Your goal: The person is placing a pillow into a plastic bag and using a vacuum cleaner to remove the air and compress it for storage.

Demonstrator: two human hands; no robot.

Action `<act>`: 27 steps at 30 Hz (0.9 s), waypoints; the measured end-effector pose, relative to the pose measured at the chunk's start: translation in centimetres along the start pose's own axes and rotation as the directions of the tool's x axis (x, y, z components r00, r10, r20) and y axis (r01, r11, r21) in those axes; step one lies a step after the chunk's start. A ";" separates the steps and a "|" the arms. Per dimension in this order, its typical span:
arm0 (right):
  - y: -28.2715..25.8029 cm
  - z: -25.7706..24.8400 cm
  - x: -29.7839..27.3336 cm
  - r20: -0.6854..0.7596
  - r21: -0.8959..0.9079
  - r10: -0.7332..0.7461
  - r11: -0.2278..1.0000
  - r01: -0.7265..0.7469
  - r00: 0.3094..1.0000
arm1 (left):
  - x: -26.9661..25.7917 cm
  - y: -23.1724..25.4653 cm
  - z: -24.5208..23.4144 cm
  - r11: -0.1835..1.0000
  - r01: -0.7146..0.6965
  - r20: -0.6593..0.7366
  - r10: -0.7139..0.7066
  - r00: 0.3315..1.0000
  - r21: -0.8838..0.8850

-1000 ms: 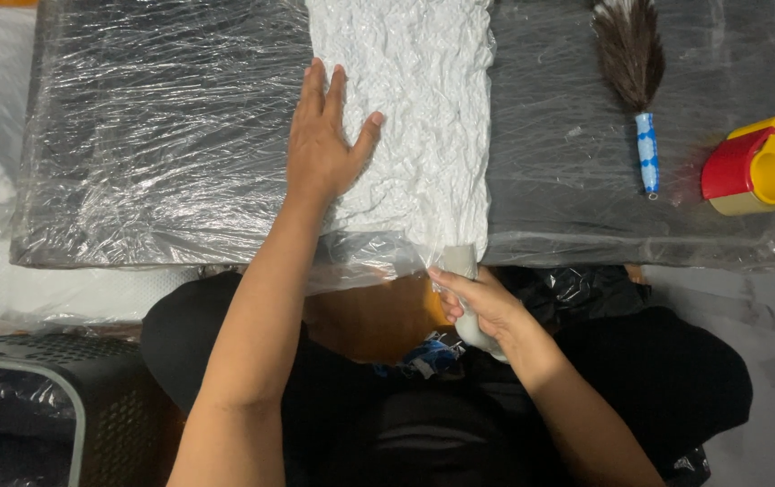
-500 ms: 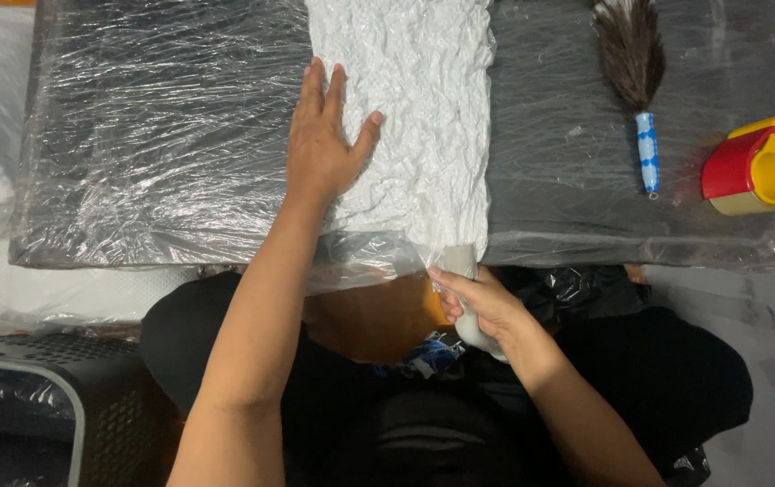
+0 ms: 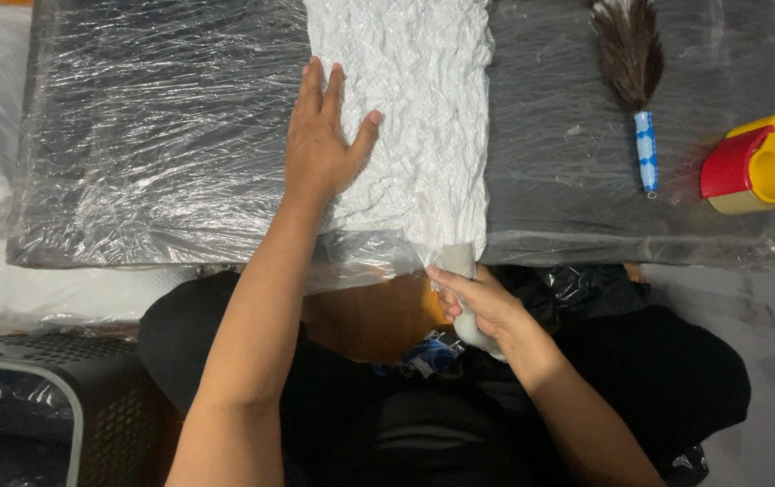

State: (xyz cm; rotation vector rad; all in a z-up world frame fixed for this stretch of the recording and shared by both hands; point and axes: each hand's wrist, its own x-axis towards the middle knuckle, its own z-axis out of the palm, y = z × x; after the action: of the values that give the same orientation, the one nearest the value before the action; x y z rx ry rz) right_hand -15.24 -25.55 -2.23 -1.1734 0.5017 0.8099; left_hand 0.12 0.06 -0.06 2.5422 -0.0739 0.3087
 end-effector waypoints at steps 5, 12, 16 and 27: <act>0.0 0.0 0.1 -0.007 -0.010 0.006 1.000 -0.006 1.000 | 0.1 0.0 0.0 1.000 0.008 0.019 -0.008 1.000 0.009; -0.1 0.1 -0.2 -0.006 -0.003 0.007 1.000 -0.007 1.000 | 0.1 -0.2 0.2 0.999 0.008 0.018 -0.008 1.000 0.033; 0.0 0.2 -0.1 -0.009 -0.001 -0.002 1.000 0.002 1.000 | 0.0 -0.1 0.1 1.000 -0.010 -0.004 0.010 1.000 0.024; 0.0 0.2 -0.2 0.008 -0.023 -0.034 0.999 0.034 0.999 | 0.7 -0.1 0.1 0.998 -0.047 0.000 0.047 0.999 0.046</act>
State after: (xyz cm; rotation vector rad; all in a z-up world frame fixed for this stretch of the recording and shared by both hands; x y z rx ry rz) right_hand -15.37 -25.39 -2.00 -1.1965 0.4659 0.7923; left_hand 0.81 0.07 0.00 2.5891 -0.1273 0.3336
